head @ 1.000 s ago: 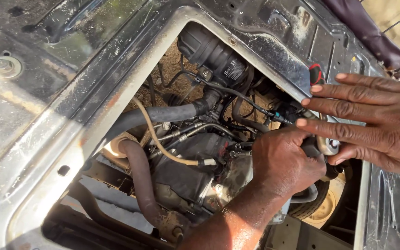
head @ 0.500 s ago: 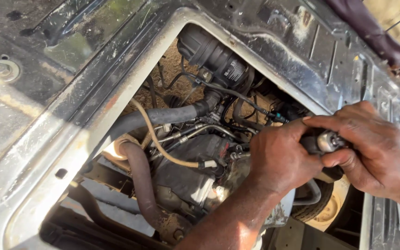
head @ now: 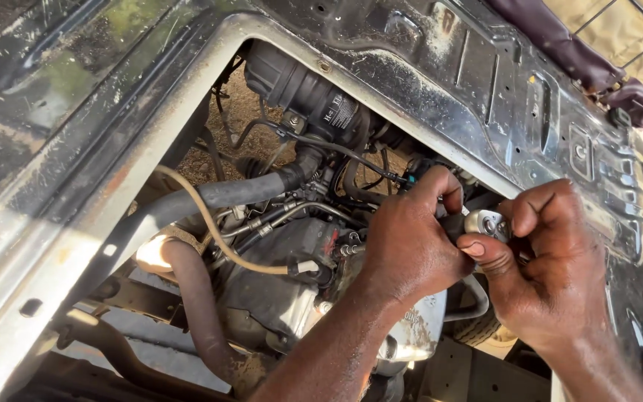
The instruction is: Repairing or maintaining a vehicle engine within an engine compartment.
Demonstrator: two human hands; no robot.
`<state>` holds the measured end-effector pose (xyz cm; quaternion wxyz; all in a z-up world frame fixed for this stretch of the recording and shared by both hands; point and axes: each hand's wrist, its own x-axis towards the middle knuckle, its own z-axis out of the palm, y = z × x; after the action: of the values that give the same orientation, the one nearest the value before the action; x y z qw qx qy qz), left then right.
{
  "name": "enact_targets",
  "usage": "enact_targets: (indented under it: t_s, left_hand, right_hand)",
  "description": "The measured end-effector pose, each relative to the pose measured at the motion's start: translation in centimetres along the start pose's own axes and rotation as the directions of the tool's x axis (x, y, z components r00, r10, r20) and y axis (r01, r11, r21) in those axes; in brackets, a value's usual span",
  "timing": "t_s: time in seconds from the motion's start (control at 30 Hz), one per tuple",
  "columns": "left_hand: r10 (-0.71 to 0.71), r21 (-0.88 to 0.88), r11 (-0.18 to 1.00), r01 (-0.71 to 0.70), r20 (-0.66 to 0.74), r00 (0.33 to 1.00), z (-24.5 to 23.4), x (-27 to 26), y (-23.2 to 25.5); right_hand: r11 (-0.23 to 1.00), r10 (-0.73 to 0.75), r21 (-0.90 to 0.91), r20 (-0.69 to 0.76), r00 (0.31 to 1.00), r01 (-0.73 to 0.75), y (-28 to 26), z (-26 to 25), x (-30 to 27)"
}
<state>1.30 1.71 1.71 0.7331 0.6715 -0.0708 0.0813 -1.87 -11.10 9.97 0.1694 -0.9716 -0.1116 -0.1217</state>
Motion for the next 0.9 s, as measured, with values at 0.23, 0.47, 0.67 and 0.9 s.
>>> enact_targets:
  t_s: [0.23, 0.47, 0.67, 0.9]
  left_hand:
    - [0.120, 0.156, 0.983, -0.098, -0.139, 0.983, 1.5, -1.9, -0.6]
    - [0.175, 0.037, 0.984, -0.173, -0.047, 0.984, 2.9, -5.4, 4.8]
    - [0.175, 0.128, 0.974, -0.188, 0.105, 0.979, 2.3, -7.1, 3.7]
    - [0.197, -0.518, 0.811, -0.273, -0.197, 0.960, 8.9, -11.6, -4.9]
  right_hand:
    - [0.981, -0.183, -0.054, 0.095, 0.978, 0.189, 0.8, -2.6, 1.7]
    - [0.949, -0.216, 0.269, 0.164, 0.962, 0.167, 3.6, -7.0, -2.0]
    - [0.924, 0.003, 0.382, 0.008, 1.000, -0.006, 5.1, -4.6, -6.6]
    - [0.963, -0.209, 0.210, 0.176, 0.962, 0.171, 2.9, -3.5, -8.3]
